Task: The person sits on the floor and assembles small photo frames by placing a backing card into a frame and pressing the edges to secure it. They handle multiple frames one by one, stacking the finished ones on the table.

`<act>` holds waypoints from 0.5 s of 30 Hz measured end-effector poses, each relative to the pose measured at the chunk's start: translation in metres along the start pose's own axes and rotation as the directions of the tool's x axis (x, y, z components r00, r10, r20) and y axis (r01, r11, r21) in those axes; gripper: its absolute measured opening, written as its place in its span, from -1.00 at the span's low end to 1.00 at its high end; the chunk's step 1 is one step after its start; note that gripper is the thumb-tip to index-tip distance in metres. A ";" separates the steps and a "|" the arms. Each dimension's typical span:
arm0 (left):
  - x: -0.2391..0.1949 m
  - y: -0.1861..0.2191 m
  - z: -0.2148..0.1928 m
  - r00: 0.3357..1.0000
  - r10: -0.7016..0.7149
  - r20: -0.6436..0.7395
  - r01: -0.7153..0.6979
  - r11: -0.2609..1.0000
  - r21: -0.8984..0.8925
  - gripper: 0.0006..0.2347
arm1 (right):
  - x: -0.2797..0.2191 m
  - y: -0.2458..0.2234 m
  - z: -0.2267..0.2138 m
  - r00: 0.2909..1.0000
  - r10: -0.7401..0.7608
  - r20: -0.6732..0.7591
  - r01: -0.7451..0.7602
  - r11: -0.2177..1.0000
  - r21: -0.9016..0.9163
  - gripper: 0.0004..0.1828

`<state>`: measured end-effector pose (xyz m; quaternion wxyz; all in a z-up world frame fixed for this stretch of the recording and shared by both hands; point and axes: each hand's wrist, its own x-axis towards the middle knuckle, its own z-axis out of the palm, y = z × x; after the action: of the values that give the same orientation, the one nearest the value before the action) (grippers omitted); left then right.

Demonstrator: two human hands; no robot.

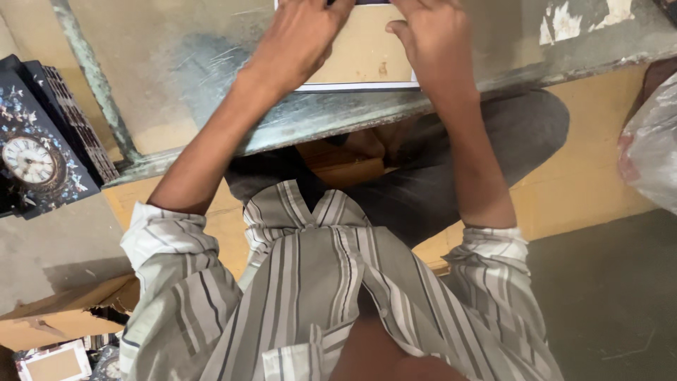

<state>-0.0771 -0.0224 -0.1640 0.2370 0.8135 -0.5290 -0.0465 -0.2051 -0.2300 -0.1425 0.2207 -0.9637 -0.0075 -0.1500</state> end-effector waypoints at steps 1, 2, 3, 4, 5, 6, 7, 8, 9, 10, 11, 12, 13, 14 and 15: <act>0.000 0.001 0.004 0.998 0.022 -0.051 -0.020 0.999 0.038 -0.48 | 0.001 0.001 0.005 1.000 0.004 -0.003 -0.004 1.000 -0.005 -0.67; -0.002 0.003 0.009 0.993 0.038 -0.109 -0.027 0.995 0.094 -0.52 | 0.001 -0.001 0.013 1.000 0.008 -0.005 -0.008 1.000 -0.011 -0.67; -0.003 0.004 0.012 0.984 0.059 -0.165 -0.035 0.988 0.149 -0.56 | 0.000 -0.001 0.019 1.000 0.014 -0.009 -0.015 1.000 -0.018 -0.67; -0.005 0.005 0.015 0.972 0.084 -0.220 -0.038 0.978 0.204 -0.60 | 0.000 0.003 0.022 1.000 -0.022 -0.011 0.022 0.999 -0.035 -0.69; -0.007 0.005 0.018 0.974 0.071 -0.214 -0.028 0.980 0.197 -0.64 | -0.001 0.006 0.025 0.998 -0.057 -0.010 0.056 0.997 -0.052 -0.71; -0.010 0.006 0.022 0.976 0.058 -0.209 -0.017 0.982 0.190 -0.69 | -0.003 0.009 0.027 0.996 -0.092 -0.008 0.091 0.993 -0.069 -0.72; -0.014 0.006 0.025 0.978 0.042 -0.203 -0.004 0.983 0.184 -0.73 | -0.004 0.012 0.029 0.996 -0.086 0.000 0.086 0.994 -0.074 -0.73; -0.015 0.007 0.029 0.978 0.045 -0.203 -0.003 0.979 0.202 -0.73 | -0.006 0.013 0.031 0.997 -0.081 0.008 0.081 0.994 -0.078 -0.74; -0.016 0.007 0.032 0.978 0.050 -0.205 -0.002 0.974 0.226 -0.73 | -0.005 0.014 0.033 0.997 -0.080 0.011 0.080 0.993 -0.083 -0.74; -0.016 0.007 0.034 0.977 0.054 -0.207 -0.001 0.968 0.250 -0.74 | -0.004 0.015 0.034 0.997 -0.074 0.008 0.075 0.993 -0.095 -0.76; -0.016 0.006 0.036 0.977 0.054 -0.208 -0.003 0.972 0.237 -0.73 | -0.004 0.013 0.035 0.998 -0.066 0.003 0.066 0.992 -0.106 -0.77; -0.017 0.006 0.037 0.976 0.054 -0.209 -0.006 0.975 0.224 -0.72 | -0.005 0.011 0.036 0.998 -0.059 -0.001 0.058 0.991 -0.118 -0.78; -0.016 0.007 0.040 0.975 0.057 -0.213 -0.012 0.979 0.206 -0.72 | -0.006 0.008 0.034 0.999 -0.039 0.010 0.040 0.995 -0.086 -0.79; -0.017 0.008 0.041 0.971 0.059 -0.232 -0.010 0.978 0.209 -0.74 | -0.007 0.005 0.033 1.000 -0.020 0.022 0.021 0.998 -0.054 -0.80; -0.017 0.010 0.042 0.966 0.065 -0.252 -0.010 0.977 0.213 -0.76 | -0.007 0.002 0.030 1.000 -0.001 0.030 0.002 1.000 -0.024 -0.81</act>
<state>-0.1059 -0.0249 -0.1994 0.2172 0.8229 -0.5112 0.1202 -0.2035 -0.2183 -0.1713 0.2086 -0.9685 -0.0098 -0.1357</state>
